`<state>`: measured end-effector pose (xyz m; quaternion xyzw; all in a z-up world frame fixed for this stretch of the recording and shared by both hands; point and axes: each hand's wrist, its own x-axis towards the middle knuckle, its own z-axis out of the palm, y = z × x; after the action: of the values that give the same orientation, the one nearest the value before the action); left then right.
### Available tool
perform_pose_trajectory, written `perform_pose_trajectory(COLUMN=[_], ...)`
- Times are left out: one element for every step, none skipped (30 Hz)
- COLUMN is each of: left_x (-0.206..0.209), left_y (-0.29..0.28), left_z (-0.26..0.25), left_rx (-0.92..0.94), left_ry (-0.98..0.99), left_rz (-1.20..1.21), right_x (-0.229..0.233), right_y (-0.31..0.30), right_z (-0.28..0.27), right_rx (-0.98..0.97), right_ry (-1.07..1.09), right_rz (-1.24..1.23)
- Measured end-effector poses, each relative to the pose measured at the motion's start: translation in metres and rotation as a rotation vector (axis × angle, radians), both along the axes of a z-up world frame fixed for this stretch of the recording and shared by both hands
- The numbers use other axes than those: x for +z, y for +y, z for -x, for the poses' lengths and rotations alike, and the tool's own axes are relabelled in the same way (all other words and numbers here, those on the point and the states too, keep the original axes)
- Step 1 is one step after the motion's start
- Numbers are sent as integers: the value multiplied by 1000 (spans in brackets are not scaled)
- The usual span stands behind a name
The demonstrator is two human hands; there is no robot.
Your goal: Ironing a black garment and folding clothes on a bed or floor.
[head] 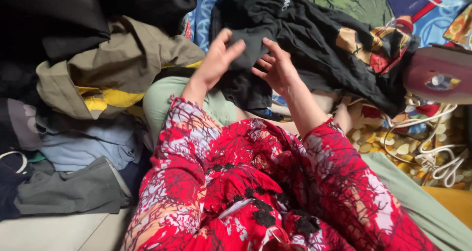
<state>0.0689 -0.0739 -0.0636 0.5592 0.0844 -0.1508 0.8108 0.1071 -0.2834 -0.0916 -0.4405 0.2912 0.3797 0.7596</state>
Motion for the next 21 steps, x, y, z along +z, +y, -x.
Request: perform_pose_trajectory(left_x=[9, 17, 25, 20, 15, 9, 1, -6, -13, -18, -23, -27, -31, -34, -38, -45, -53, -60, -52, -44, -36], left_y=[3, 7, 10, 14, 19, 23, 26, 29, 31, 31, 31, 33, 32, 32, 33, 35, 36, 37, 36, 34, 32], left_z=[0, 0, 0, 3, 5, 9, 11, 13, 15, 19, 22, 23, 23, 24, 25, 27, 29, 30, 30, 28, 26], left_rx=[-3, 27, 58, 56, 23, -9, -9, -46, -83, -84, -118, -153, -154, -204, -254, -255, -323, -392, -393, -469, -544], left_ry=[0, 90, 180, 182, 192, 205, 208, 264, 320, 325, 390, 450, 451, 470, 490, 493, 455, 416, 418, 398, 375], left_rz=[-4, 138, 278, 277, 284, 292, 294, 234, 174, 177, 58, -66, -66, -138, -210, -212, -281, -349, -350, -479, -609], right_x=[4, 9, 13, -4, -20, -37, -16, 6, 27, 12, -4, -19, -28, -38, -48, -42, -36, -30, -25, -20, -14], right_y=[1, 2, 3, -5, -13, -22, -18, -16, -13, -20, -27, -33, -37, -40, -43, -44, -44, -46, -46, -47, -47], right_z=[1, 2, 3, 0, -3, -5, -5, -4, -4, 4, 12, 18, 26, 34, 43, 47, 52, 55, 57, 58, 58], right_rx=[-3, -57, -110, -113, -120, -128, -129, -41, 47, 47, 78, 109, 108, 80, 53, 52, 92, 130, 129, 196, 263], right_ry=[0, 25, 51, 52, 15, -21, -17, -25, -32, -26, -21, -21, -20, 16, 52, 55, 10, -35, -32, -22, -12], right_rz=[-4, -191, -379, -379, -410, -437, -436, -178, 79, 82, 75, 66, 66, 69, 72, 69, 97, 127, 126, 307, 489])
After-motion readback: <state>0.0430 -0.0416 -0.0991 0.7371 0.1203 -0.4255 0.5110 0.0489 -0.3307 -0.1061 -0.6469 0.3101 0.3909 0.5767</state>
